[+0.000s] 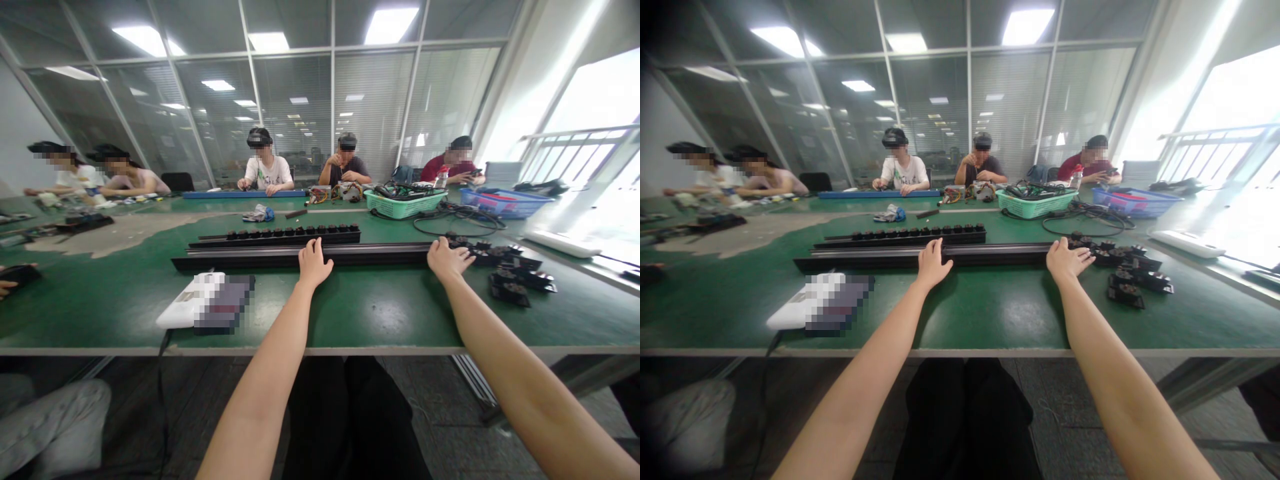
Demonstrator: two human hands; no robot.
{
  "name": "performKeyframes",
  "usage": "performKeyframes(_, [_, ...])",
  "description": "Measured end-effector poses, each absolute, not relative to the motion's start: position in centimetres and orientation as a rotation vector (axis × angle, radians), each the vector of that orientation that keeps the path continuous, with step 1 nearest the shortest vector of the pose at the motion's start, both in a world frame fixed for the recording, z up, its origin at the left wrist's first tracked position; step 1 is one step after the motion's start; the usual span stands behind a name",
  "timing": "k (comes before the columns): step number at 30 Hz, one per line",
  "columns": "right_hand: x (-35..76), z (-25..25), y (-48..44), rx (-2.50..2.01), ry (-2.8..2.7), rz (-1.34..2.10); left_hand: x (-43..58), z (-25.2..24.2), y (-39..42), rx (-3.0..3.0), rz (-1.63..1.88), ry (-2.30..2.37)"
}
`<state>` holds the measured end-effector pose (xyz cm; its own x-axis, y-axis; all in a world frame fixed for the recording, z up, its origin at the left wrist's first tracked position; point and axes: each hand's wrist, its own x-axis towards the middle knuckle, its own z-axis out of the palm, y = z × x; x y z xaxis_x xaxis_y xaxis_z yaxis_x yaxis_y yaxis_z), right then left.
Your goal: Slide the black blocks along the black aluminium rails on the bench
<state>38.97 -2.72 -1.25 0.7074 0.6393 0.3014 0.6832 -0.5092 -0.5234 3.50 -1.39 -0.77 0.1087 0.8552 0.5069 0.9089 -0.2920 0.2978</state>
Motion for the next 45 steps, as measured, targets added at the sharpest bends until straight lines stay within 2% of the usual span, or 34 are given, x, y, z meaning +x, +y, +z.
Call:
performKeyframes(22, [40.6,-0.3,-3.2,-2.292,-1.1,-0.181,3.5,-0.7,-1.5,-2.274,-0.932,-1.824])
performKeyframes(32, [44.7,1.4,-2.4,-2.295,-1.241,-0.074,3.3,-0.8,-1.4,-2.293,-0.929,-1.825])
performKeyframes(45, [47.2,0.0,-1.7,-2.315,-1.233,-0.191,3.2,-0.9,-1.4,-2.315,-0.954,-1.828])
